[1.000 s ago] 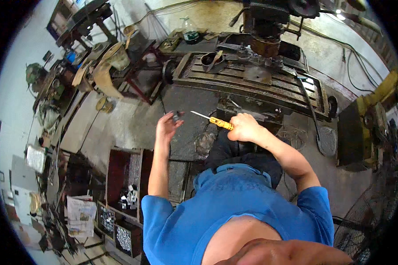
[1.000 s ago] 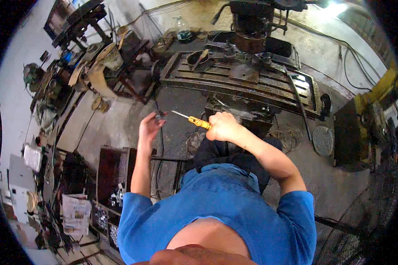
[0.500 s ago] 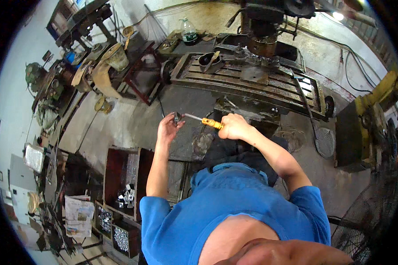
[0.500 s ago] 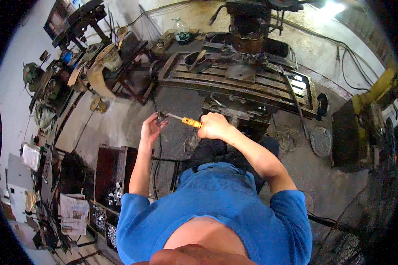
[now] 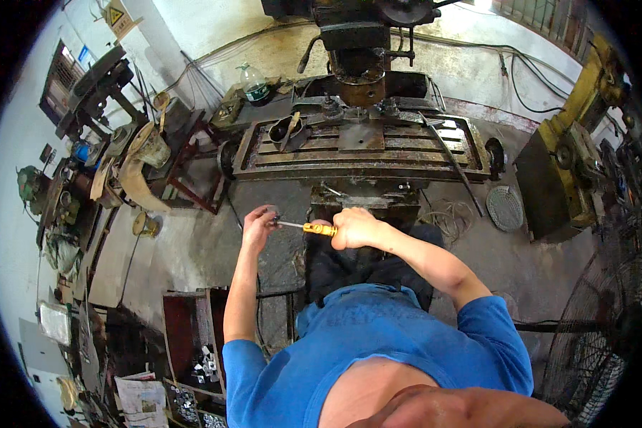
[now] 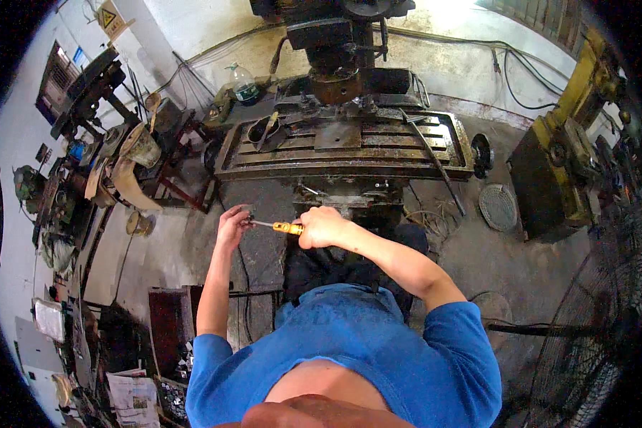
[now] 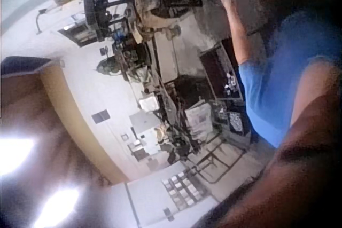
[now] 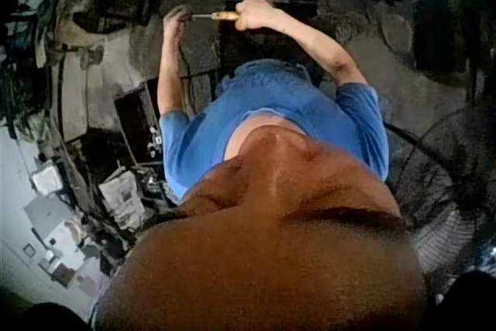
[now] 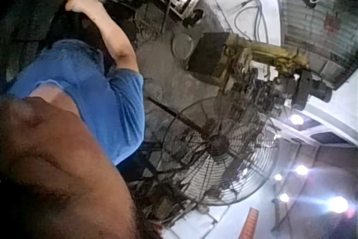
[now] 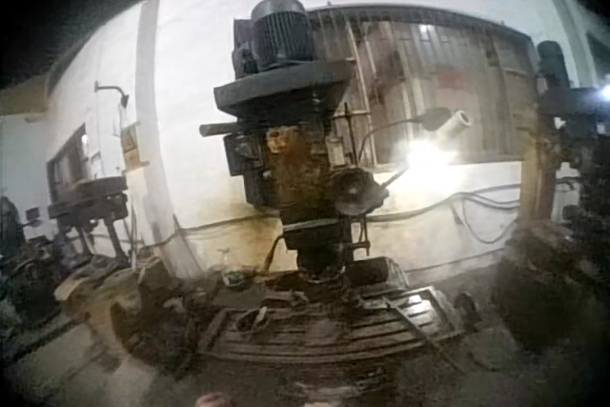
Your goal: The person holds a metal part and uses a handheld tool to scrape its surface, then places it into a bin and adjusts the levers of a milling machine.
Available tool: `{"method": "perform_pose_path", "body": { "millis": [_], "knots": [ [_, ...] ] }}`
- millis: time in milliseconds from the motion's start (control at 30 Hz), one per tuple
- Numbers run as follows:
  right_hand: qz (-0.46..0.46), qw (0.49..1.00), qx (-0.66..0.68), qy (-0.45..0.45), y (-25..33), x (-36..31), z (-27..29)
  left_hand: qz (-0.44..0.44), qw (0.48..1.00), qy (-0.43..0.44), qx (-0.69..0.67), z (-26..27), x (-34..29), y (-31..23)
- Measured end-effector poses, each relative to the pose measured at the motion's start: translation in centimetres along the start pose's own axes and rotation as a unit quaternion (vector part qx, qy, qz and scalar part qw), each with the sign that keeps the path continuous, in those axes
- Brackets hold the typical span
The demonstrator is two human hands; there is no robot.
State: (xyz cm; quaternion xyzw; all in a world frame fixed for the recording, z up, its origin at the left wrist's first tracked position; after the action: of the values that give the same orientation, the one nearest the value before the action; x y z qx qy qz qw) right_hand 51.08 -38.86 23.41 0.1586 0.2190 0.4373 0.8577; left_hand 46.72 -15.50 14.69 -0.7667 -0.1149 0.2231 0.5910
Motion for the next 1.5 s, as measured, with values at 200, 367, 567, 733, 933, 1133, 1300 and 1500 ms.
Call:
{"method": "perform_pose_path", "body": {
  "millis": [200,367,567,733,933,1133,1300,1500],
  "knots": [
    [-0.187,0.973,-0.049,-0.128,-10.9,-0.5,7.0,-0.048,0.968,0.027,0.246,-5.7,4.2,-1.7],
    [-0.277,0.929,-0.005,-0.247,-20.6,1.5,11.5,-0.238,0.836,0.059,0.490,-16.5,10.4,-5.2],
    [-0.200,0.957,0.128,-0.167,-19.1,1.5,12.7,-0.311,0.741,0.012,0.595,-26.5,14.3,-7.2],
    [0.016,0.891,0.275,-0.361,-23.6,-2.9,12.2,-0.316,0.700,0.083,0.634,-28.0,16.6,-5.1],
    [-0.115,0.894,0.286,-0.324,-25.7,-2.3,5.7,-0.354,0.666,0.114,0.646,-27.6,15.8,-5.4],
    [-0.334,0.881,0.172,-0.286,-29.4,-3.9,1.2,-0.343,0.684,0.115,0.633,-29.1,17.8,-5.0],
    [-0.283,0.902,0.182,-0.270,-28.8,-5.6,0.5,-0.353,0.685,0.095,0.630,-31.0,19.6,-4.0],
    [-0.202,0.898,0.247,-0.303,-26.2,-10.0,8.9,-0.332,0.732,0.006,0.595,-30.1,19.5,-5.0]
  ]
}}
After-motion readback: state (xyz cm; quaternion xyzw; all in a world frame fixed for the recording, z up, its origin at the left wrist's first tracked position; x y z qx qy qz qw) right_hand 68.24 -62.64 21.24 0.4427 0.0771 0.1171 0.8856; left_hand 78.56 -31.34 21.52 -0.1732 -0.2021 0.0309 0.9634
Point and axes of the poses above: each hand's wrist, its own x-axis towards the middle knuckle, its own z-axis out of the back of the hand, y = z × x, the point moved 8 cm from there along x, towards the middle knuckle, and after that the axes turned 2 degrees about x, right-handed, at the moved point
